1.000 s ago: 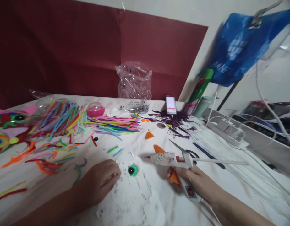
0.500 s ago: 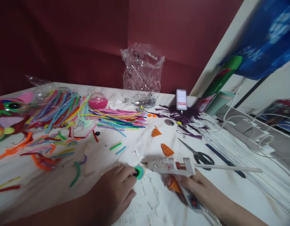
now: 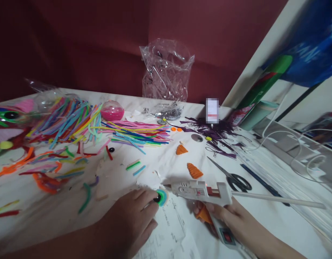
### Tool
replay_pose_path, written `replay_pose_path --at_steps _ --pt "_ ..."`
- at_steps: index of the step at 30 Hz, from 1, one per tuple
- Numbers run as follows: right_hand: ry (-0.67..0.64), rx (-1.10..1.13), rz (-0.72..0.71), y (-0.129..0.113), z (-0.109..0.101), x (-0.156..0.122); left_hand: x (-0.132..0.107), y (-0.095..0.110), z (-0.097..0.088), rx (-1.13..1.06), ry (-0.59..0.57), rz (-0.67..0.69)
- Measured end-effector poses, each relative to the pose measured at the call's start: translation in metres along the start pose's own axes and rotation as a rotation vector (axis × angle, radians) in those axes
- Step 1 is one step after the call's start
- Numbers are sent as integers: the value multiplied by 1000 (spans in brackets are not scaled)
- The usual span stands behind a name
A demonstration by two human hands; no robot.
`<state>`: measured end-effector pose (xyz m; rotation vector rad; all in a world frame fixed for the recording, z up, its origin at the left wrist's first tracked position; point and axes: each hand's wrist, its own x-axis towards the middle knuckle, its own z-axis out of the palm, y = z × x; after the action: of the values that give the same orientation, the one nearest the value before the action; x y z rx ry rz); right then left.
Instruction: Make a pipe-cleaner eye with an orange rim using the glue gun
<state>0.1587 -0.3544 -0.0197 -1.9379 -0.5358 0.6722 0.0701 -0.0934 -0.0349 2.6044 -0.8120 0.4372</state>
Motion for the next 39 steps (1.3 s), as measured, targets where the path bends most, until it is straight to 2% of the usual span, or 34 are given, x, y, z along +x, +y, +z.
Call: replay_pose_path --at_steps 7,12,15,18,20,24,28,32,35,39 --pt "-40 39 0 3 -2 -2 3 4 -4 13 12 78" --pt "29 79 52 1 -1 -5 0 -8 2 -95 113 -43" --pt "30 104 94 1 0 -7 -1 -14 2 -103 113 -65" --pt "38 116 83 3 0 -7 -1 -9 -2 -105 55 37" --pt "55 97 78 3 0 -6 1 -3 -5 -90 -39 100" --pt "30 2 29 1 1 -3 3 5 -8 -56 -208 113" --pt "27 -26 -43 -2 3 -2 6 6 -9 -42 -235 86" --pt "88 37 55 -1 7 -3 8 6 -11 -31 -266 77" --pt "72 57 130 1 8 -3 9 8 -12 -32 -261 79" --pt "64 62 152 5 8 -2 11 10 -12 -44 -278 92"
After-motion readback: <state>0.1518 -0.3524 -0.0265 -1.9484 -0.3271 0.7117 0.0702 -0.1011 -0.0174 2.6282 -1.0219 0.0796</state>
